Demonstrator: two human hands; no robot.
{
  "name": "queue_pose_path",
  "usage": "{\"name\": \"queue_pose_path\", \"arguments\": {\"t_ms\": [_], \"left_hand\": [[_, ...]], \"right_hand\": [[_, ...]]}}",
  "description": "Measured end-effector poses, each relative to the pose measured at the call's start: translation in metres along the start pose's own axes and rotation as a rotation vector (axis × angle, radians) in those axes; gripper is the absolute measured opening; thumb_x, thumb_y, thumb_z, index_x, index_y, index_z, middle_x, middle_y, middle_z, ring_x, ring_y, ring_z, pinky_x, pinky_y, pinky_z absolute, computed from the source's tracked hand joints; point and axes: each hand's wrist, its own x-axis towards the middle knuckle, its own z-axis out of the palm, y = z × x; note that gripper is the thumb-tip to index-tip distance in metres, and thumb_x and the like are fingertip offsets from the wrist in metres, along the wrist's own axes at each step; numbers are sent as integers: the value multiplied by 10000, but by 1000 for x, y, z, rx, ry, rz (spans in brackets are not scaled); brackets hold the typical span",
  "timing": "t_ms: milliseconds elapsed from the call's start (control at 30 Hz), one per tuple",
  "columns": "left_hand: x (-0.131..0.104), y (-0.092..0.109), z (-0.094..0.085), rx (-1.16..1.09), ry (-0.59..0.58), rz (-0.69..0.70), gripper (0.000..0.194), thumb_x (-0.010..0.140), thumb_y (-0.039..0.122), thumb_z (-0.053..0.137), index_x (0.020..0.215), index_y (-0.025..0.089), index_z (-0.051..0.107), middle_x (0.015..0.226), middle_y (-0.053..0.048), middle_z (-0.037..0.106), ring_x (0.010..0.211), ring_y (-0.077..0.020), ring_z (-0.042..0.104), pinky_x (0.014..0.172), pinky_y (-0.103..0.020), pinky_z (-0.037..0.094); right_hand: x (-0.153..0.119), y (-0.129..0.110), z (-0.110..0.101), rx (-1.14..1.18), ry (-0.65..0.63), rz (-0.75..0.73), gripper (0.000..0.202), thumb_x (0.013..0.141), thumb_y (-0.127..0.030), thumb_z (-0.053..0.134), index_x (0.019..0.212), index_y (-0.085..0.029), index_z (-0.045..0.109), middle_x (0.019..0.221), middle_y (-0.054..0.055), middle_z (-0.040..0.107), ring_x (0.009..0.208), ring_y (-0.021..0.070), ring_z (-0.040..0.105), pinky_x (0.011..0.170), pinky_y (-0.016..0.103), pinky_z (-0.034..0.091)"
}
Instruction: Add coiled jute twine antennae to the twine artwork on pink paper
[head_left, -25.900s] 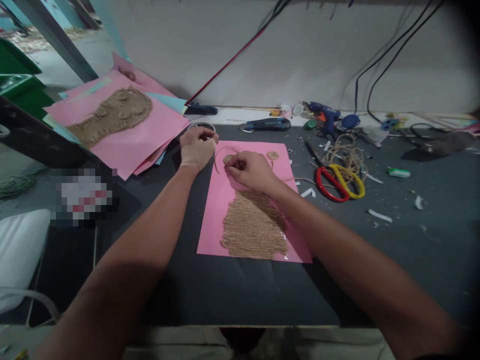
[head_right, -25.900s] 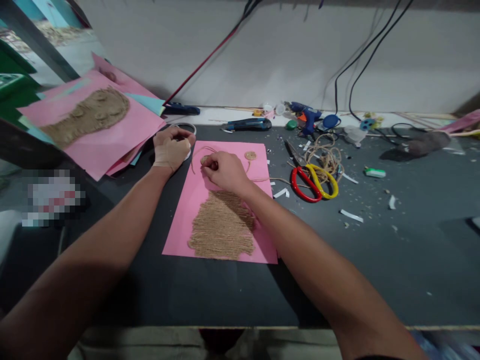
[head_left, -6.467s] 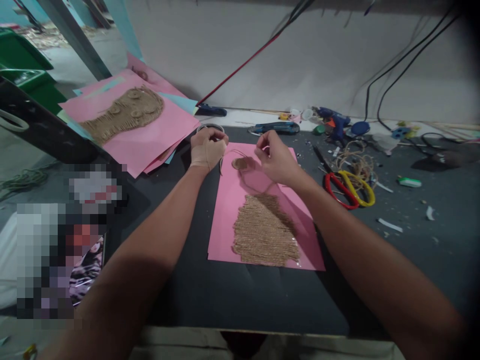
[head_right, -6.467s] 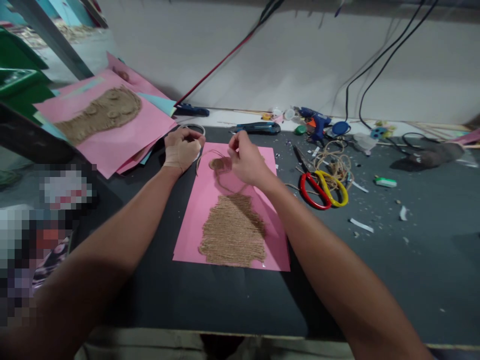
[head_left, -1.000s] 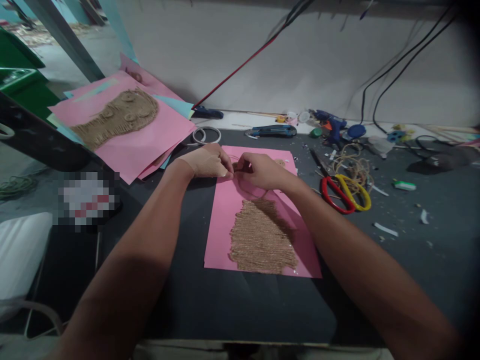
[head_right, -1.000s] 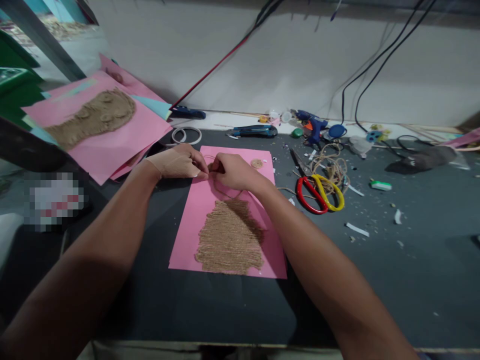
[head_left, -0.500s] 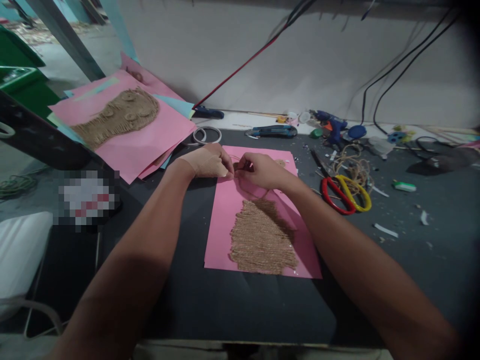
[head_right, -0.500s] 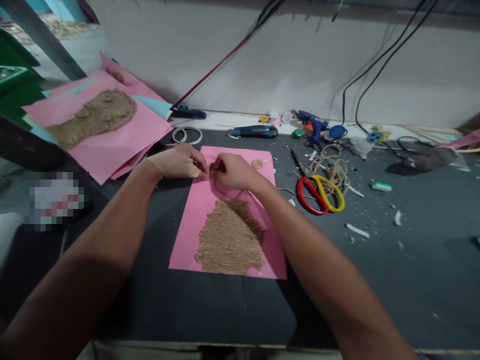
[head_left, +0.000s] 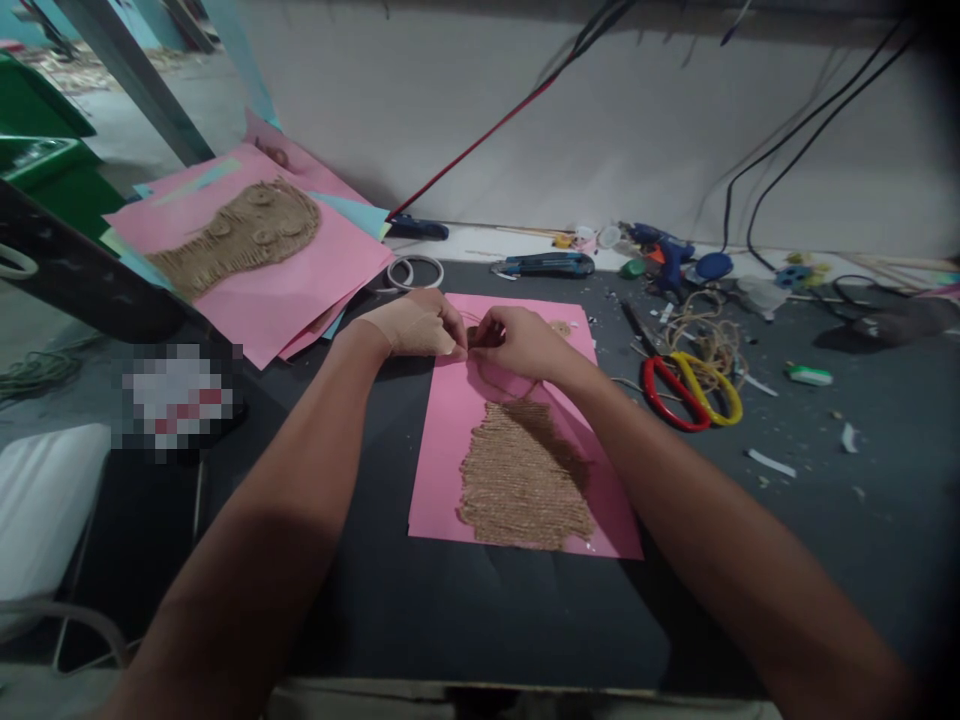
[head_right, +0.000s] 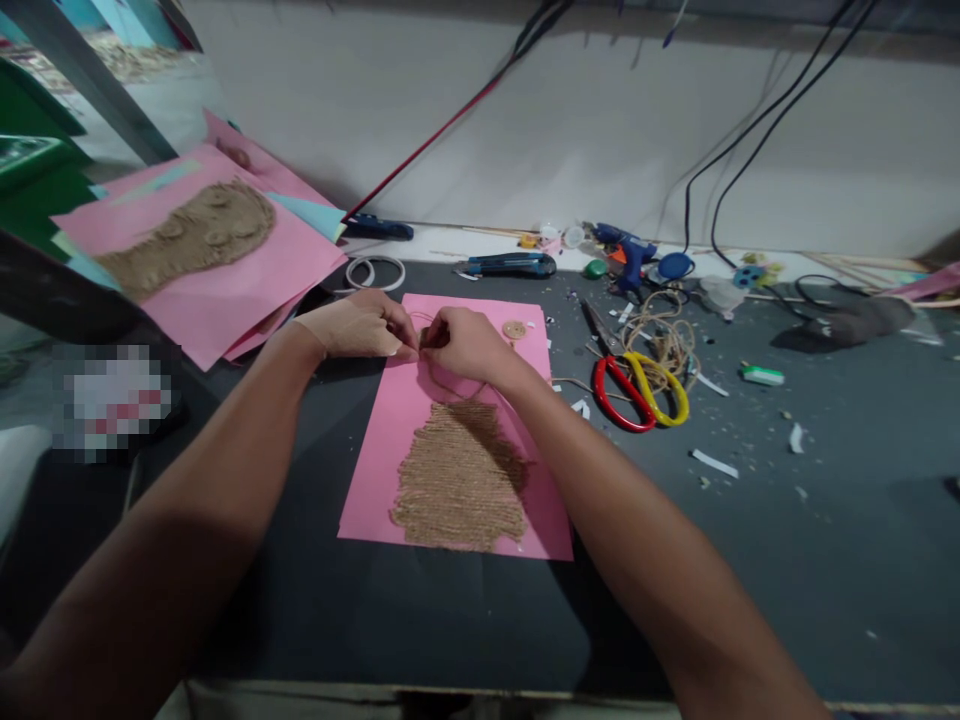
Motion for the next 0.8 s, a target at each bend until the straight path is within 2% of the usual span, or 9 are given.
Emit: {"name": "queue_pose_path", "arguments": {"t_ms": [133,333,567,800], "left_hand": [[-2,4,-5,49,-53,-20,195,683,208,720,833,209,844,843,-31,802,832,-192,709,713,-264,492],[-5,5,-12,56,-54,-109,207,689,229,743,863,200,851,831,-39,799,837,-199,705,708,-273,489],[-5,-8,-16,43,7,-131,207,671,292,771,842,190,829,718,-15,719,666,-146,593,636,-272,432],[-3,-14,-15,75,76,-72,255,693,305,760,916,201,828,744,-19,714,694,-153,592,664,-287,439]], "right_hand": [[2,2,2,26,38,28,127,770,-123,778,841,-169,683,899,76,762,791,185,658,728,298,488],[3,6,6,64,72,30,145,740,-137,785,811,-182,667,874,54,751,765,175,641,705,293,472],[0,3,4,21,74,58,137,738,-160,790,828,-180,689,877,58,748,774,181,634,709,301,457],[-1,1,3,-32,72,55,100,757,-168,771,816,-184,692,869,69,749,789,194,643,704,307,445]]}}
